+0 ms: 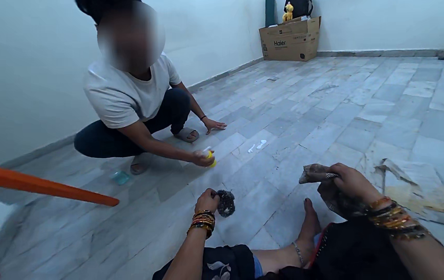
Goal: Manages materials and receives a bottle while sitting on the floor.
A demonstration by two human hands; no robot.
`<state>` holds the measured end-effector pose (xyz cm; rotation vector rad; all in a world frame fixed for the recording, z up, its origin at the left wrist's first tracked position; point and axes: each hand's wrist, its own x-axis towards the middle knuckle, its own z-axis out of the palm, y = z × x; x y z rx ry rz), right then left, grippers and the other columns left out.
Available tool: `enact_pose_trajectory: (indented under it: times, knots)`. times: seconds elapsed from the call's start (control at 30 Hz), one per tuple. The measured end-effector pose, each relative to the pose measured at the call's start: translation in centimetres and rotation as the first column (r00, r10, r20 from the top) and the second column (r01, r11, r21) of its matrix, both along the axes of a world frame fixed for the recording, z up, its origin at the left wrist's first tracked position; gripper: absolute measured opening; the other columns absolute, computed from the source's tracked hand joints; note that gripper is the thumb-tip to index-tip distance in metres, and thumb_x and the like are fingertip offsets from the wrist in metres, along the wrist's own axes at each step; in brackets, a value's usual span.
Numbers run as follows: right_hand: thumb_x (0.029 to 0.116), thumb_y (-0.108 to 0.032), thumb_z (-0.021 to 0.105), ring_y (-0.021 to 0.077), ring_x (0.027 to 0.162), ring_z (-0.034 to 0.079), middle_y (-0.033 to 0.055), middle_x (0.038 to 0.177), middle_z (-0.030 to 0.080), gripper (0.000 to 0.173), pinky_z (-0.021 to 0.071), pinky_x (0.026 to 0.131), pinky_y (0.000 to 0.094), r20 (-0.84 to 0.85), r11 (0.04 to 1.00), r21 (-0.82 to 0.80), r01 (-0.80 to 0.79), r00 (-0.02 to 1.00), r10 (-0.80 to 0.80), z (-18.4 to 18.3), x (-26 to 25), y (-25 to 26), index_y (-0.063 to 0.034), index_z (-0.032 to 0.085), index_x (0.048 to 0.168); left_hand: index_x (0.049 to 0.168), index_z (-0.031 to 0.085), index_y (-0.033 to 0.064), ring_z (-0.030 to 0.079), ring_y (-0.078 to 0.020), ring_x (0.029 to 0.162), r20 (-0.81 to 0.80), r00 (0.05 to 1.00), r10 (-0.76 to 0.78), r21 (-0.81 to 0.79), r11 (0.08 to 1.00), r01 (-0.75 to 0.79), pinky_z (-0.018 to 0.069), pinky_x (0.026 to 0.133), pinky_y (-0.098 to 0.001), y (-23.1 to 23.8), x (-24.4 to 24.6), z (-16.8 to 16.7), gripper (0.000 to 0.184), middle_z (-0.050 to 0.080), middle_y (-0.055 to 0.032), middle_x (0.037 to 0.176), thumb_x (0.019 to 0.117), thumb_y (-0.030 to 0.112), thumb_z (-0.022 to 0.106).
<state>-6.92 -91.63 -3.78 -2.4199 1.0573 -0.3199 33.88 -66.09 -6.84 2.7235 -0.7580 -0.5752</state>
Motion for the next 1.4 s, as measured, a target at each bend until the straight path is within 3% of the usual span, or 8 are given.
enact_pose_trajectory:
  times: [0.23,0.37,0.47,0.7,0.97,1.13,1.27,1.4]
  knots:
    - [0.0949,0.000,0.062,0.0348,0.110,0.067,0.0146,0.123,0.069,0.025,0.0529,0.093,0.0582,-0.025,0.999,0.020,0.031,0.999,-0.030,-0.6,0.5,-1.2,-0.0052,0.074,0.116,0.132,0.063,0.0000,0.066,-0.0372,0.118,-0.027,0.969,0.246,-0.142,0.958,-0.248,0.0503,0.103,-0.0541,1.0,3.8,-1.8,0.035,0.068,-0.0230,0.126,0.1038,0.021,0.059]
    - [0.0944,-0.003,0.061,0.0349,0.116,0.065,0.0155,0.128,0.067,0.028,0.0517,0.097,0.0576,-0.019,0.998,0.042,0.056,0.998,-0.055,-0.4,1.0,-1.2,-0.0052,0.072,0.120,0.141,0.056,-0.0016,0.059,-0.0409,0.130,0.022,0.967,0.254,-0.139,0.959,-0.249,0.0441,0.110,-0.0571,1.2,3.2,-1.4,0.043,0.063,-0.0258,0.136,0.1029,0.018,0.060]
    - [0.0944,-0.002,0.061,0.0359,0.116,0.065,0.0170,0.131,0.065,0.030,0.0518,0.096,0.0576,-0.008,0.998,0.035,0.056,0.998,-0.055,0.1,1.0,-1.0,-0.0031,0.070,0.122,0.146,0.051,-0.0010,0.052,-0.0444,0.136,0.050,0.983,0.176,-0.162,0.973,-0.166,0.0403,0.113,-0.0583,0.7,2.0,-1.1,0.049,0.054,-0.0294,0.145,0.1027,0.018,0.061]
    - [0.0949,-0.001,0.060,0.0351,0.117,0.065,0.0163,0.133,0.064,0.032,0.0519,0.097,0.0578,0.049,0.996,0.051,0.067,0.996,-0.069,-0.7,0.9,-1.1,-0.0045,0.069,0.125,0.139,0.060,0.0028,0.051,-0.0360,0.139,0.099,0.976,-0.195,-0.011,0.980,0.197,0.0404,0.116,-0.0501,-0.4,-1.6,-0.1,0.040,0.053,-0.0219,0.148,0.1034,0.022,0.059]
    - [0.0957,0.001,0.059,0.0412,0.122,0.062,0.0229,0.137,0.061,0.033,0.0486,0.100,0.0622,0.190,0.987,0.050,0.154,0.968,-0.161,0.8,-0.4,0.0,0.0000,0.067,0.127,0.137,0.063,0.0029,0.055,-0.0384,0.135,0.105,0.984,-0.147,0.027,0.989,0.145,0.0412,0.114,-0.0550,1.6,-5.4,1.4,0.036,0.059,-0.0236,0.142,0.1052,0.020,0.058]
    - [0.0963,-0.004,0.055,0.0396,0.126,0.060,0.0219,0.137,0.061,0.036,0.0475,0.102,0.0613,0.350,0.961,0.003,0.276,0.900,-0.259,5.3,-2.8,1.6,-0.0016,0.066,0.130,0.134,0.064,0.0004,0.056,-0.0423,0.132,0.095,0.972,-0.215,-0.048,0.974,0.220,0.0392,0.114,-0.0607,0.4,-8.7,4.6,0.035,0.063,-0.0249,0.136,0.1058,0.021,0.058]
    - [0.0942,-0.003,0.054,0.0365,0.123,0.061,0.0207,0.133,0.063,0.037,0.0491,0.100,0.0581,0.519,0.941,-0.086,0.328,0.821,-0.239,10.9,-6.7,4.4,-0.0018,0.067,0.128,0.131,0.065,-0.0004,0.060,-0.0443,0.127,-0.011,0.907,-0.421,0.056,0.905,0.421,0.0401,0.110,-0.0645,-3.8,-13.5,8.7,0.036,0.066,-0.0256,0.129,0.1060,0.025,0.059]
    - [0.0922,-0.001,0.054,0.0334,0.120,0.063,0.0201,0.132,0.064,0.037,0.0511,0.098,0.0543,0.590,0.922,-0.225,0.315,0.797,-0.129,12.9,-10.9,6.8,-0.0004,0.067,0.126,0.136,0.063,0.0021,0.062,-0.0451,0.123,-0.044,0.724,-0.688,0.236,0.697,0.677,0.0430,0.106,-0.0667,-9.1,-20.8,10.9,0.042,0.067,-0.0259,0.127,0.1036,0.029,0.062]
